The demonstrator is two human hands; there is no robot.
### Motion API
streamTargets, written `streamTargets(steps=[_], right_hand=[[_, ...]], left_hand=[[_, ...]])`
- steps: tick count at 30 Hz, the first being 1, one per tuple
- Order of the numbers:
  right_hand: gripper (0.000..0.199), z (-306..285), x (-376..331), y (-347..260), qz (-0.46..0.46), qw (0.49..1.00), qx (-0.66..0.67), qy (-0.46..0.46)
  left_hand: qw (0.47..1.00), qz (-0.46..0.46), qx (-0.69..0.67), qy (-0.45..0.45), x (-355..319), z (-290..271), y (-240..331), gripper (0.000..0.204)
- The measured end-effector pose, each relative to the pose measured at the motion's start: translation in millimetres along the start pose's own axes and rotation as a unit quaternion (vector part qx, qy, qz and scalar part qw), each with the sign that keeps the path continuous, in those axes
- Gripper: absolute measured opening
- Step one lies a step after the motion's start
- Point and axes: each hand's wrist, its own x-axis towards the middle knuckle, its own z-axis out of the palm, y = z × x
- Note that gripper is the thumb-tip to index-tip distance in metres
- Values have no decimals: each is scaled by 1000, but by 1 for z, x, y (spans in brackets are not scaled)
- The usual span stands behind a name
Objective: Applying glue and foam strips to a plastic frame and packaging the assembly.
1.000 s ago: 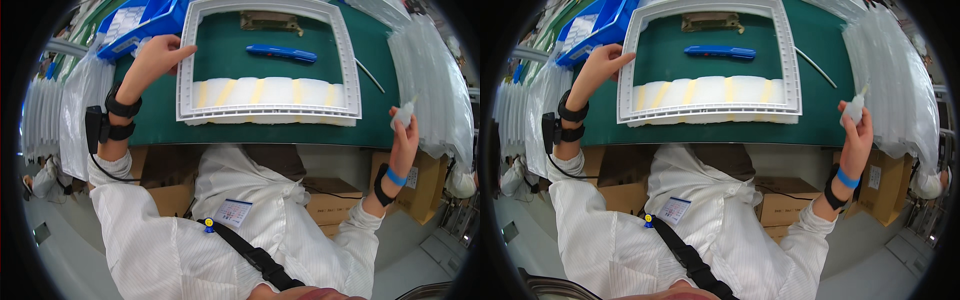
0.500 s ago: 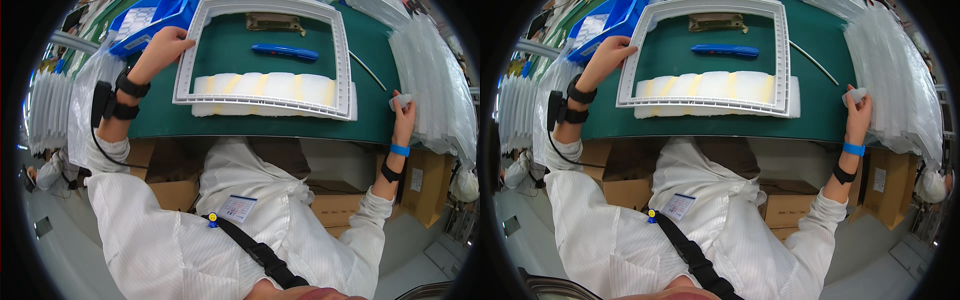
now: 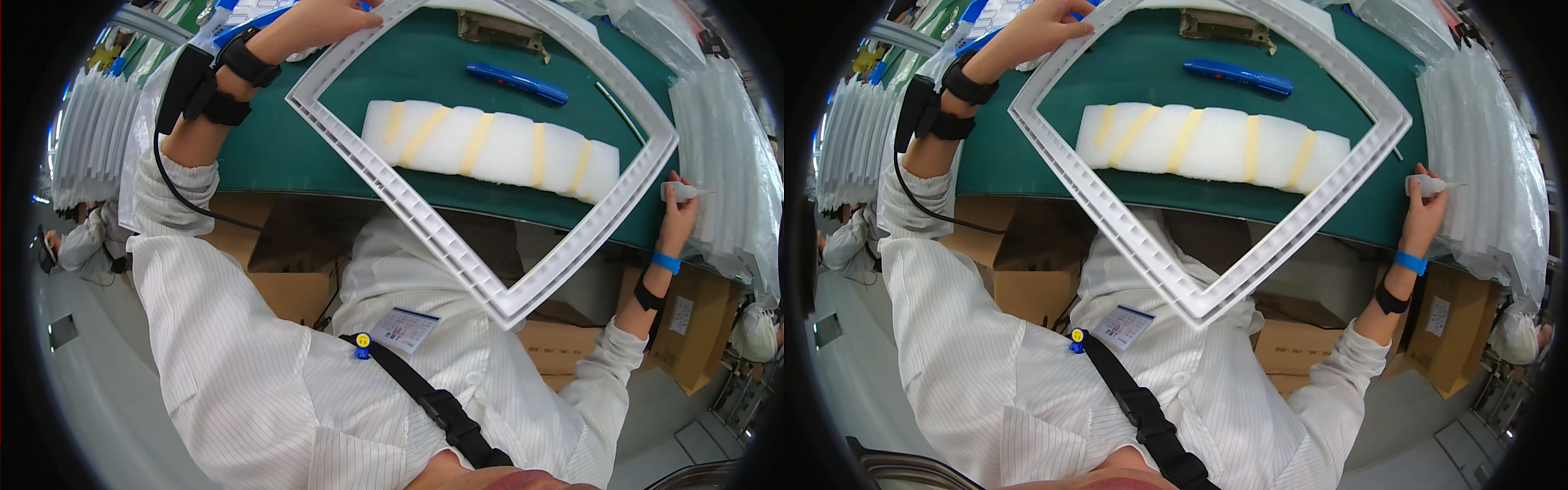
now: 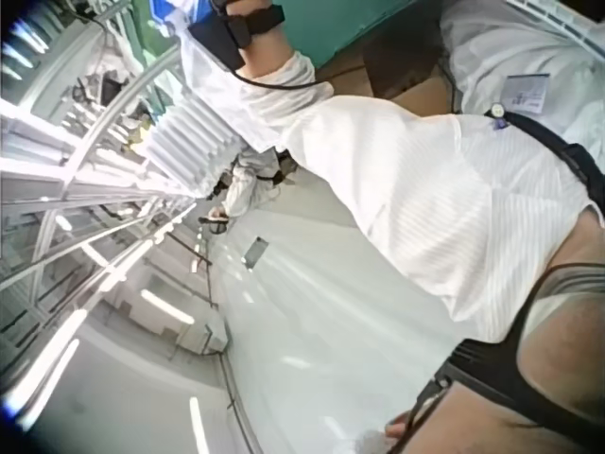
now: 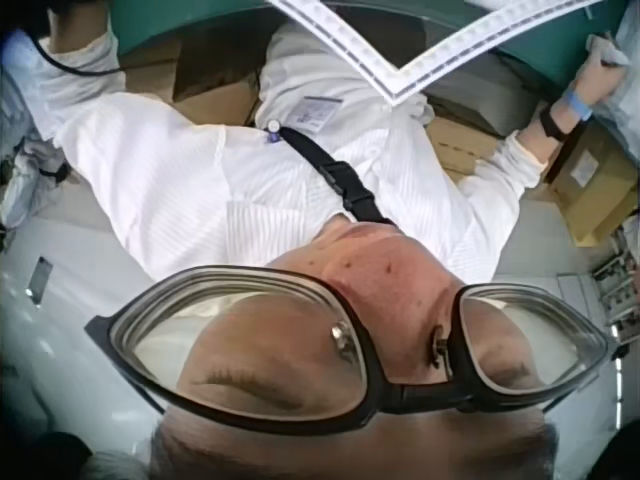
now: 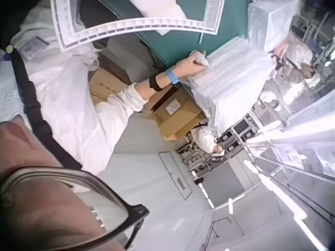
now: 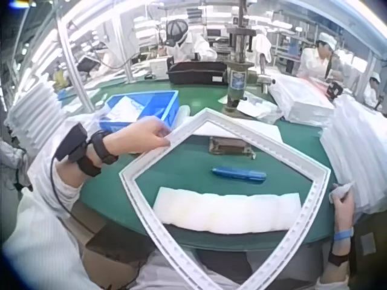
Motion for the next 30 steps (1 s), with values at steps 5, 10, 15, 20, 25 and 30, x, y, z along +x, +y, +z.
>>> streamTargets(steps=[5, 10, 15, 20, 25, 30], right_hand=[[51, 4, -11, -5, 8, 1000, 4, 5], [53, 2, -6, -17, 16, 1000, -2, 3], [47, 6, -10, -16, 10, 1000, -11, 11], [39, 8, -15, -19, 11, 1000, 1, 21], [34, 13, -19, -28, 17, 999, 15, 28], [33, 12, -25, -32, 26, 999, 7, 36]], left_hand=[[993, 97, 68, -24, 32, 7, 0, 38], [975, 197, 56, -86, 79, 7, 10, 39], [957, 253, 89, -113, 119, 24, 12, 38], [951, 282, 80, -95, 144, 32, 19, 35], [946, 289, 121, -83, 164, 45, 9, 32], [950, 270, 141, -71, 161, 44, 28, 34]])
